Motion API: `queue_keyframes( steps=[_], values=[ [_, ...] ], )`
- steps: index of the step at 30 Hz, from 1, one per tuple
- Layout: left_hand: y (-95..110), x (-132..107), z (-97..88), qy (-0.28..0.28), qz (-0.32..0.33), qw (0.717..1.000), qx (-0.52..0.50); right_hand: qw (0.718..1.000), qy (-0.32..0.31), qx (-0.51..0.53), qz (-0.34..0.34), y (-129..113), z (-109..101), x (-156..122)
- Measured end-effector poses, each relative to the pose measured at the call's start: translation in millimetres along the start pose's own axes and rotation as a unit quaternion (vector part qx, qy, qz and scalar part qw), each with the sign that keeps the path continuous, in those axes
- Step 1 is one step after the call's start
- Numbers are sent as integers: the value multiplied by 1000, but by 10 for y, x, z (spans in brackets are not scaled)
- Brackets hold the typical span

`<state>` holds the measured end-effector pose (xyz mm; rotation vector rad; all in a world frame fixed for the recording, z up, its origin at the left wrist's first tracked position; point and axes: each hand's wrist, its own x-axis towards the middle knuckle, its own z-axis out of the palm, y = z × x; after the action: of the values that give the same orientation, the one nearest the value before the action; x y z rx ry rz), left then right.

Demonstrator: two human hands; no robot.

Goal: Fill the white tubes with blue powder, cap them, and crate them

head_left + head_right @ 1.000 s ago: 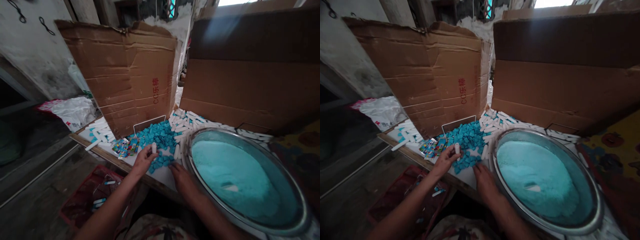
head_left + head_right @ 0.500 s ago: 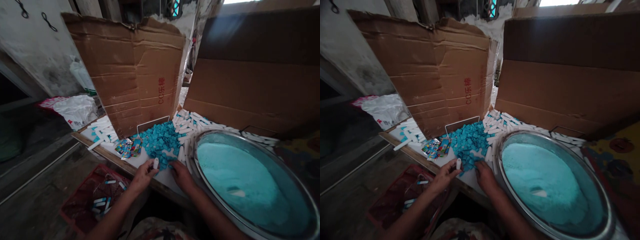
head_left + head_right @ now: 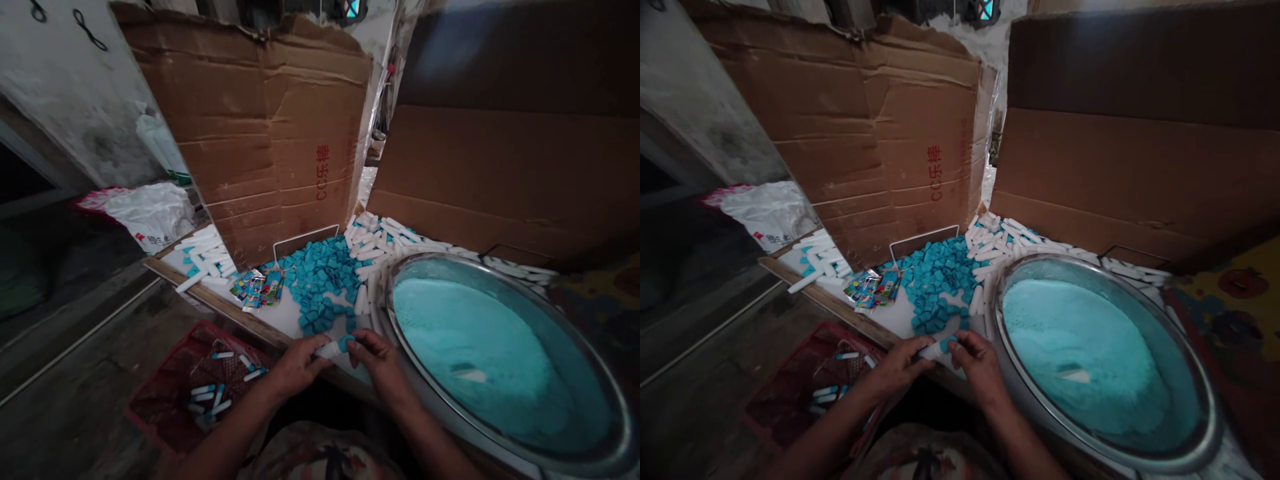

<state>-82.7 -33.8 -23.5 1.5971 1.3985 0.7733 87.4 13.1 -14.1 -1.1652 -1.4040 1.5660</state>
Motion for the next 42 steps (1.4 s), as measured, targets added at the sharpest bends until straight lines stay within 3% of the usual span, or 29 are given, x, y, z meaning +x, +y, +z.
queue_keyframes(
  steps=[6, 11, 15, 20, 27, 30, 33, 35, 38, 39, 42],
  values=[
    [36, -38, -3, -49, 2, 997, 60, 998, -57, -11, 32, -35, -30, -40],
    [22, -30, 97, -78, -3, 975, 208, 990, -120, 4, 80, 59, -83, -69],
    [12, -19, 196, -78, -42, 954, 285, 977, -123, 91, 146, 154, -27, -116],
    [39, 1, 220, -69, -68, 951, 295, 969, -104, 110, 196, 206, 43, -114],
    [0, -5, 296, -76, -78, 944, 313, 977, -116, 75, 161, 305, 106, -76],
    [-8, -28, 245, -71, -91, 944, 310, 990, -116, 5, 77, 283, 147, -36],
    [-33, -66, 53, -39, -124, 951, 279, 986, -132, -103, -16, 237, 148, 128],
    [-74, -98, -118, -9, -142, 960, 242, 961, -89, -254, -67, 224, 120, 310],
    [-135, -133, -316, 37, -160, 964, 210, 872, 10, -476, -116, 238, 81, 587],
    [-146, -137, -348, 49, -163, 964, 205, 851, 23, -510, -121, 246, 76, 658],
    [-158, -116, -348, 73, -151, 968, 186, 829, 17, -543, -133, 268, 76, 769]
  ],
)
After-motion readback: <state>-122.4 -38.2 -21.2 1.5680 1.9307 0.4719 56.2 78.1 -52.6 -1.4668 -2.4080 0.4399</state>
